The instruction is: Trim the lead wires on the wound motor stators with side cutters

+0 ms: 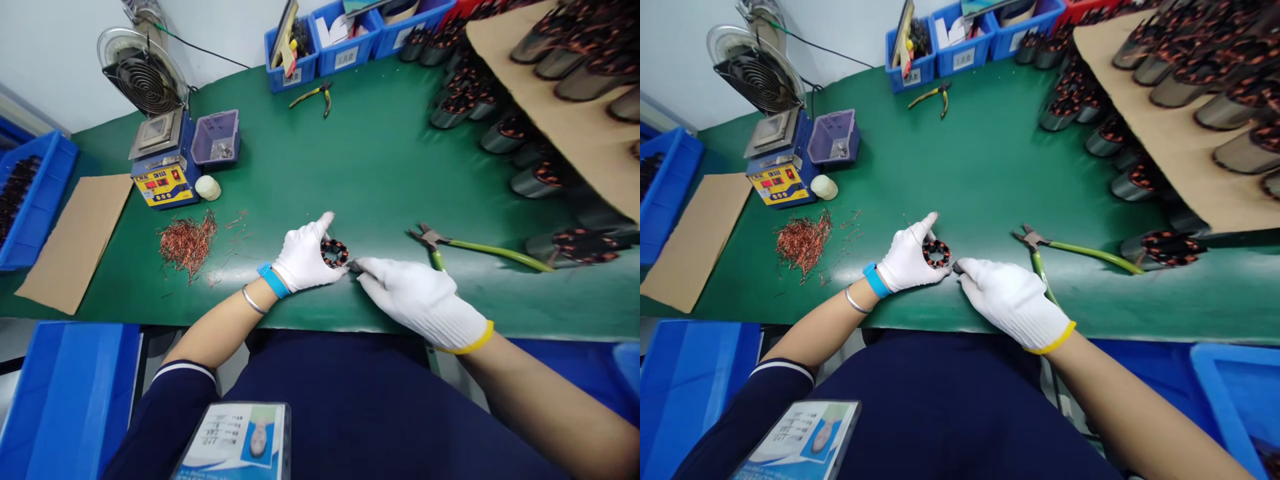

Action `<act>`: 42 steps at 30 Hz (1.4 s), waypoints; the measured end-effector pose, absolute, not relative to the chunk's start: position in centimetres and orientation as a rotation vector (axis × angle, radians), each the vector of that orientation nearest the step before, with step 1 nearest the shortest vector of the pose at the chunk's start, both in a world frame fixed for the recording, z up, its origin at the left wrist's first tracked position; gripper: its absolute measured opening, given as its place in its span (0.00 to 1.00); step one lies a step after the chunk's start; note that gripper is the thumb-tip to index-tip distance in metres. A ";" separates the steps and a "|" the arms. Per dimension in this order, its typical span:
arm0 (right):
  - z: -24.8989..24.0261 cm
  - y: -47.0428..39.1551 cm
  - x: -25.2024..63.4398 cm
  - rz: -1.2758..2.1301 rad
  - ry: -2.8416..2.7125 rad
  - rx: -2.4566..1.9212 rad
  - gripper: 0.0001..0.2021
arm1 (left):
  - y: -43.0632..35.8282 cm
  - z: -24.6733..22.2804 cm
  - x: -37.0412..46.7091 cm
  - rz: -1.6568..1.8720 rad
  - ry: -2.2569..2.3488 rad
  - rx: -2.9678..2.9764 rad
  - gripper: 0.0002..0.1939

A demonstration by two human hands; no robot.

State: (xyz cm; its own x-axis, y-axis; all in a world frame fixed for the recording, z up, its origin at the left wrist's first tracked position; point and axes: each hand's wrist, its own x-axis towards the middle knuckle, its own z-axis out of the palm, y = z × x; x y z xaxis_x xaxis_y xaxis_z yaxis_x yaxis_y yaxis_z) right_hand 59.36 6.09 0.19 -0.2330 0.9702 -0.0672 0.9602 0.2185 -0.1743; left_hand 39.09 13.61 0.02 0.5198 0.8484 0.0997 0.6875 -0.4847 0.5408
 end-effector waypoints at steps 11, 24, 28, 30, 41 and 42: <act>0.6 5.8 59.4 0.367 -2.416 -1.951 0.23 | 14.5 -0.2 37.6 0.527 0.872 2.172 0.51; 2.8 7.2 58.9 0.721 -2.203 -1.720 0.21 | 13.6 0.5 38.6 0.532 1.054 2.385 0.32; 2.5 7.8 59.0 0.829 -2.196 -1.797 0.20 | 13.4 0.5 38.5 0.531 1.072 2.390 0.31; 2.4 7.8 59.1 0.698 -2.232 -1.873 0.19 | 13.2 0.6 38.5 0.535 1.074 2.399 0.31; 2.5 7.2 58.5 -0.150 -2.546 -1.703 0.18 | 12.7 0.3 39.5 0.617 1.002 2.327 0.19; 2.4 7.2 58.6 -0.157 -2.541 -1.665 0.18 | 12.8 0.5 39.6 0.588 0.996 2.332 0.20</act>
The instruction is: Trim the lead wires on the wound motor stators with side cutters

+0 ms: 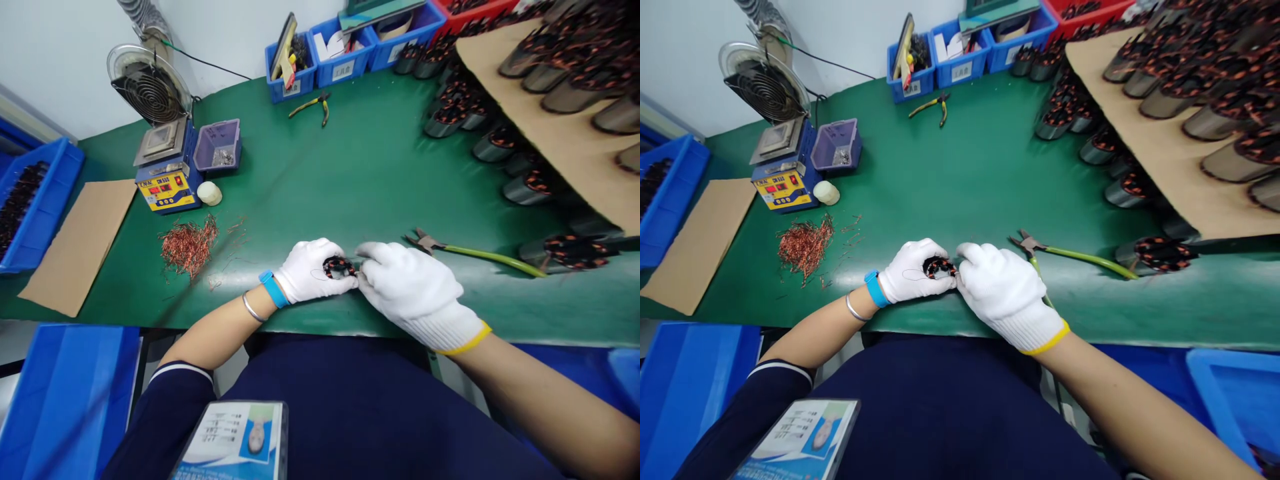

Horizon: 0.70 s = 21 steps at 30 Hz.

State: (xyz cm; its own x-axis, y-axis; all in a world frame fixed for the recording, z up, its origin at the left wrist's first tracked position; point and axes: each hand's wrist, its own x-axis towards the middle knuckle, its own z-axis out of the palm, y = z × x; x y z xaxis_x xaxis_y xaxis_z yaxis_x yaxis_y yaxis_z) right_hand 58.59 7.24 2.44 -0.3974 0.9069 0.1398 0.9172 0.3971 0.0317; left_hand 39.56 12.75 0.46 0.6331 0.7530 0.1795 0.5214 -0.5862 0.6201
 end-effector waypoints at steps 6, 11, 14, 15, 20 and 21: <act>2.8 7.9 58.9 0.190 -2.525 -1.815 0.19 | 12.8 2.2 39.7 0.423 0.986 2.328 0.20; 3.2 8.1 58.6 0.223 -2.547 -1.891 0.17 | 11.9 2.2 40.5 0.422 1.028 2.318 0.14; 3.2 8.0 58.7 0.212 -2.568 -1.891 0.17 | 11.4 1.5 40.8 0.517 1.023 2.337 0.13; 3.3 8.0 58.8 0.201 -2.574 -1.881 0.17 | 11.4 1.2 40.9 0.557 1.016 2.340 0.12; 4.0 8.0 59.2 0.161 -2.583 -1.895 0.17 | 11.3 0.5 41.1 0.655 1.017 2.331 0.09; 4.1 8.0 59.2 0.153 -2.591 -1.889 0.17 | 11.2 0.5 41.2 0.653 1.014 2.318 0.08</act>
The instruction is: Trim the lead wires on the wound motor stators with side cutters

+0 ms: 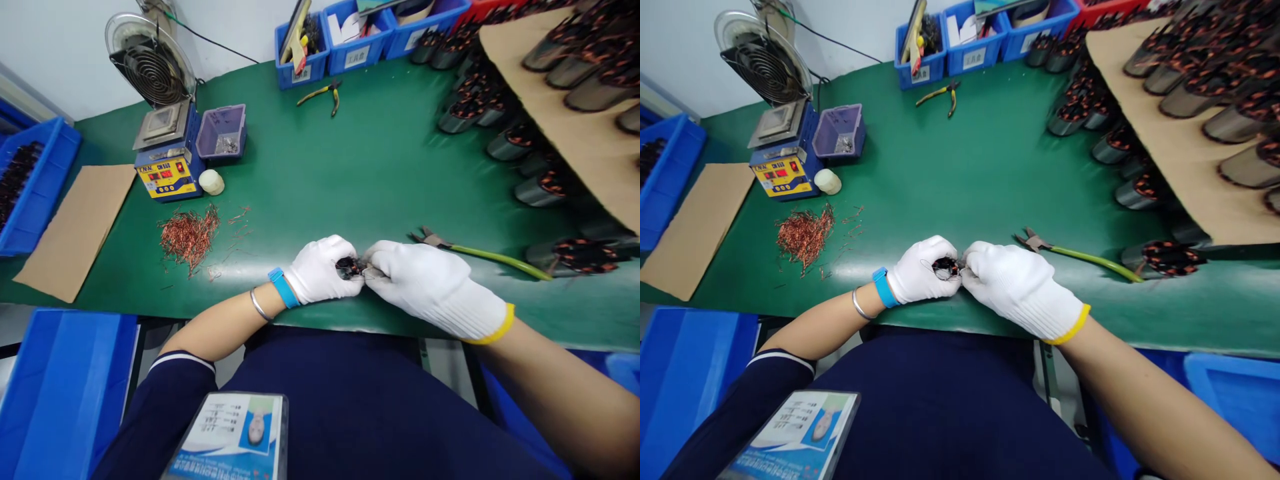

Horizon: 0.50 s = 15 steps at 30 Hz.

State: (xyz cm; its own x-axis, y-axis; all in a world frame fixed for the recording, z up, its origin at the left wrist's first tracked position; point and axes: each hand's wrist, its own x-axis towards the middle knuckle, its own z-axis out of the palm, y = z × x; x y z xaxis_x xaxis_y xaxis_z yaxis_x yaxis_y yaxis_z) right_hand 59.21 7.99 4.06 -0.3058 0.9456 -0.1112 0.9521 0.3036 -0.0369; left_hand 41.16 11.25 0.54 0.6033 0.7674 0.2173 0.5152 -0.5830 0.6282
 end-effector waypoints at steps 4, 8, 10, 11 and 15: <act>4.1 7.9 59.2 -0.103 2.518 1.790 0.17 | 10.9 0.8 41.4 0.574 1.035 2.300 0.07; 3.9 8.0 59.3 -0.146 2.509 1.799 0.17 | 10.8 1.0 41.7 0.502 1.071 2.375 0.06; 3.9 8.3 59.4 -0.242 2.499 1.828 0.15 | 10.8 0.9 41.9 0.483 1.069 2.407 0.04; 3.9 8.5 59.5 -0.311 2.509 1.843 0.15 | 10.8 0.8 41.9 0.476 1.071 2.416 0.04; 3.6 9.2 60.1 -0.679 2.582 1.884 0.13 | 11.0 0.6 41.9 0.473 1.069 2.424 0.03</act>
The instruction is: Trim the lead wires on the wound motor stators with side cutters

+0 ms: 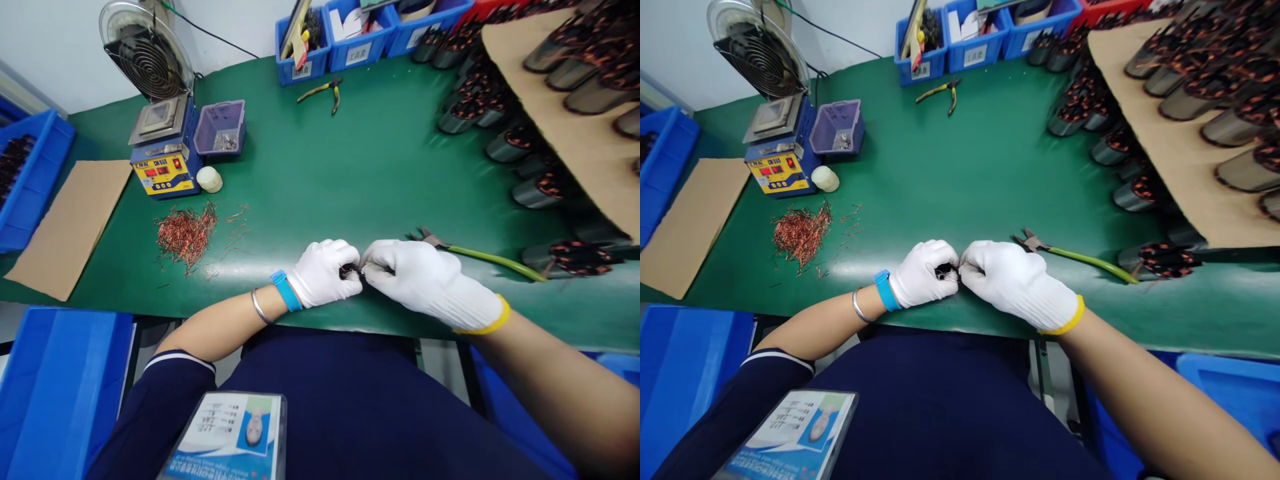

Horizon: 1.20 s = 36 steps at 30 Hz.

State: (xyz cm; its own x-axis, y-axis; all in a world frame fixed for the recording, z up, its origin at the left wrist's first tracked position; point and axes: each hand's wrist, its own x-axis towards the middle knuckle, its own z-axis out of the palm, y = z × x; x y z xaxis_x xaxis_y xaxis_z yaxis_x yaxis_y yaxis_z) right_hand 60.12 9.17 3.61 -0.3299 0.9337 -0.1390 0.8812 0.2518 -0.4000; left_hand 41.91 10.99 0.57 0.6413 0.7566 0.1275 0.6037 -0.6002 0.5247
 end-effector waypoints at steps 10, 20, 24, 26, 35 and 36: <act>3.8 9.5 60.1 0.891 -2.186 -1.757 0.11 | 11.2 0.5 41.9 0.542 1.036 2.376 0.02; 4.5 7.9 61.4 1.078 -2.153 -1.731 0.22 | 11.1 0.3 42.0 0.591 1.038 2.389 0.04; 4.8 7.2 61.5 1.162 -2.229 -1.858 0.18 | 11.2 0.1 42.0 0.592 1.043 2.409 0.04; 4.7 7.6 61.8 1.211 -2.258 -1.832 0.17 | 11.2 0.1 42.0 0.571 1.042 2.418 0.04; 3.5 10.0 60.5 1.037 -2.192 -1.785 0.19 | 11.0 0.9 41.8 0.547 1.089 2.424 0.05; 3.5 10.0 60.6 1.049 -2.136 -1.808 0.19 | 11.1 0.9 41.8 0.556 1.066 2.422 0.06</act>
State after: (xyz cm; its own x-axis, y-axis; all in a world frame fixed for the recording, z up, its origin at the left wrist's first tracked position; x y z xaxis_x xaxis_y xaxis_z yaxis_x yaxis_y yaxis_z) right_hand 60.59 9.96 3.47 -0.2610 0.9131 -0.3134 0.8062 0.0276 -0.5910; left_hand 41.78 11.05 0.87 0.6232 0.7602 0.1837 0.5862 -0.6095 0.5338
